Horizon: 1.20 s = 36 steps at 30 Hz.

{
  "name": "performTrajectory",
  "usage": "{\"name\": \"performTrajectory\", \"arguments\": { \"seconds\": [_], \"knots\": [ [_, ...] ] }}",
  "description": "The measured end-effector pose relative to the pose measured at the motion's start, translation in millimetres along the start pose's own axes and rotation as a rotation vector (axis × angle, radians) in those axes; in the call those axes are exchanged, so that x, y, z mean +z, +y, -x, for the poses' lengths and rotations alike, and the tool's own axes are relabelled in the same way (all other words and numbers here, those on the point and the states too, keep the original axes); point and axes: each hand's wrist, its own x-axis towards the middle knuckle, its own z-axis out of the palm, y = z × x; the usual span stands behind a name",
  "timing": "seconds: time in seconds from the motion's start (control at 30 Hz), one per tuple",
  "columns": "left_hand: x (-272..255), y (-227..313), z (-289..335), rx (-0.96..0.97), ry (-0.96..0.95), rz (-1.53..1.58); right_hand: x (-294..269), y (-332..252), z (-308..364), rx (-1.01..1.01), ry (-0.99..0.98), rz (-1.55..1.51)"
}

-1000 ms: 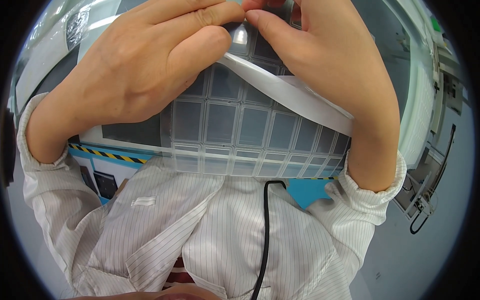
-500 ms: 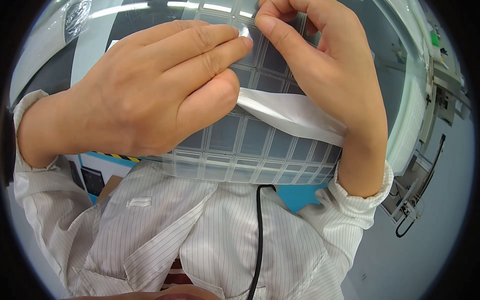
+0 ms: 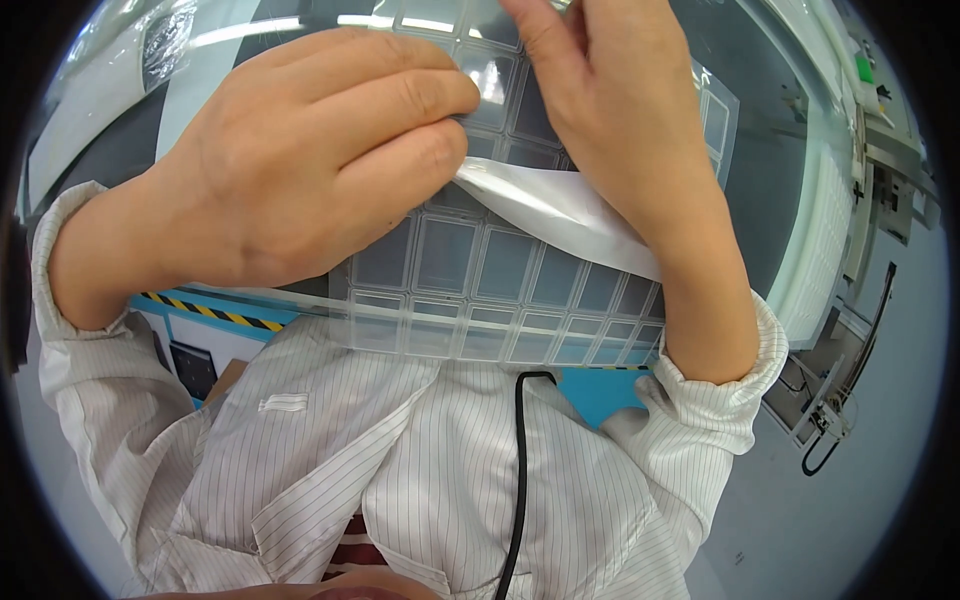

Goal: The recorder is peeling adhesive backing and applying protective tape to a tray containing small electronic components.

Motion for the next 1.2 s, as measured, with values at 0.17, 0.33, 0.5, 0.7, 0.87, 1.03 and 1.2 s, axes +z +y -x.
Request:
{"name": "performTrajectory", "arguments": {
  "seconds": [0.17, 0.33, 0.5, 0.7, 0.87, 1.03, 1.2],
  "knots": [
    [-38, -8, -5, -0.2, -0.138, 0.059, -18, -9, 18, -0.062, -0.277, -0.447],
    [-57, -19, -15, -0.705, -0.301, 0.641, -17, -8, 17, -0.134, -0.251, -0.128],
    [-63, -24, -15, -0.802, -0.341, 0.732, -16, -9, 17, -0.146, -0.193, -0.134],
    [-63, -29, -22, -0.748, -0.381, 0.756, -18, -7, 9, -0.343, -0.198, -0.084],
    [-52, -23, -7, -0.427, -0.229, 0.254, -35, -4, -15, -0.035, -0.21, -0.235],
    [-14, -16, 9, -0.213, 0.059, 0.014, -18, 15, -47, 0.074, -0.269, -0.191],
    [-7, -17, 13, -0.169, 0.043, 0.005, -10, 22, -49, 0.012, -0.276, -0.178]
  ]
}}
